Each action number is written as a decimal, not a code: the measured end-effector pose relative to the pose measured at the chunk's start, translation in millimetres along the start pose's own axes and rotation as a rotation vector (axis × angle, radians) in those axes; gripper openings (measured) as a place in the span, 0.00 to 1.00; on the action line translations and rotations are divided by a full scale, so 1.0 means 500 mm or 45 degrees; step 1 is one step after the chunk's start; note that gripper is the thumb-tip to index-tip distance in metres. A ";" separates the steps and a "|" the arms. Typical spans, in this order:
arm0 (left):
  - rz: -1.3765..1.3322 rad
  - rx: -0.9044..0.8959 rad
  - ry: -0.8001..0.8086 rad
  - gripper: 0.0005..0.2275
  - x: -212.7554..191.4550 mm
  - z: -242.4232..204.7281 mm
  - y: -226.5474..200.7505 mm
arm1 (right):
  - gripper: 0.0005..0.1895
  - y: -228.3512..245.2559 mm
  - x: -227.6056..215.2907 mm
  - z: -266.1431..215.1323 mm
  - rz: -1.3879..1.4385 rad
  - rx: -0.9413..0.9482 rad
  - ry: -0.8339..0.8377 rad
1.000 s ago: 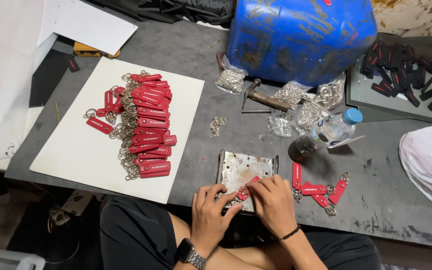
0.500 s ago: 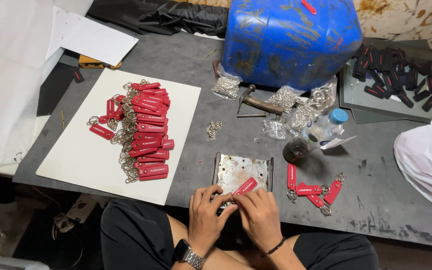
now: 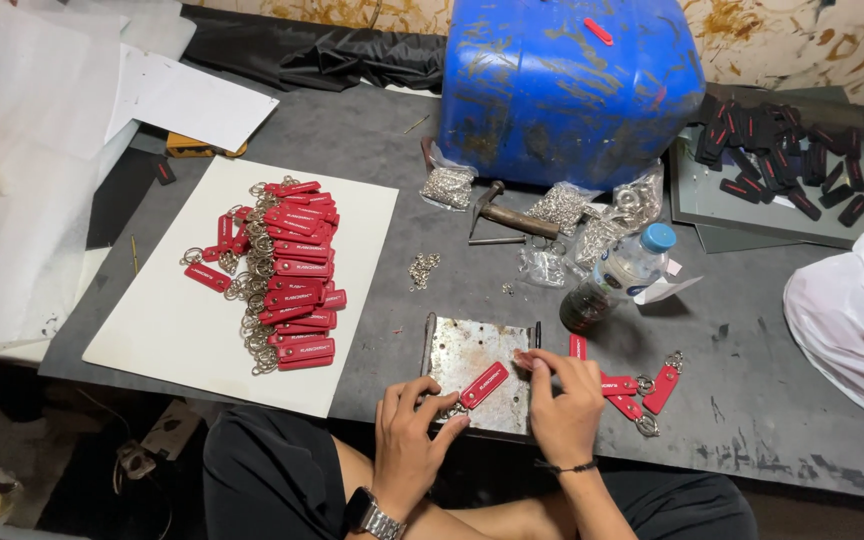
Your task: Assembling keychains by attaching metal rings and chains to plastic tags
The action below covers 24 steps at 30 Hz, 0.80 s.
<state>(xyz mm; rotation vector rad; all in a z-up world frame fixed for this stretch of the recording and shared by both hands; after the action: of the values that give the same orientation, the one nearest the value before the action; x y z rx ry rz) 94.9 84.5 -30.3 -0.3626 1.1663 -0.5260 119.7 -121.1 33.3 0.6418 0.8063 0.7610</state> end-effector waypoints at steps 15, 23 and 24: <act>-0.069 -0.006 -0.108 0.03 -0.048 0.016 -0.032 | 0.05 -0.127 -0.149 -0.140 -0.096 0.090 -0.417; -0.349 -0.433 -0.144 0.06 -0.141 0.021 0.109 | 0.06 -0.115 -0.101 -0.143 -0.026 0.034 -0.265; -0.308 -0.440 -0.201 0.06 -0.168 0.022 0.129 | 0.05 -0.116 -0.095 -0.146 -0.039 0.013 -0.258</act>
<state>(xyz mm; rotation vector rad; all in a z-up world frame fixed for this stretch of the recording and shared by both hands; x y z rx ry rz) 93.3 185.4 4.2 -0.8363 1.0645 -0.4946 57.9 -176.4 -30.9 0.7016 0.6332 0.6525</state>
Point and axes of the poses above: each hand's wrist, its own z-axis towards the middle knuckle, its own x-axis out of the palm, y = z × x, the point moved 10 cm from there along z, towards the middle knuckle, and after that the axes turned 13 degrees about z, right-handed, at the moved point
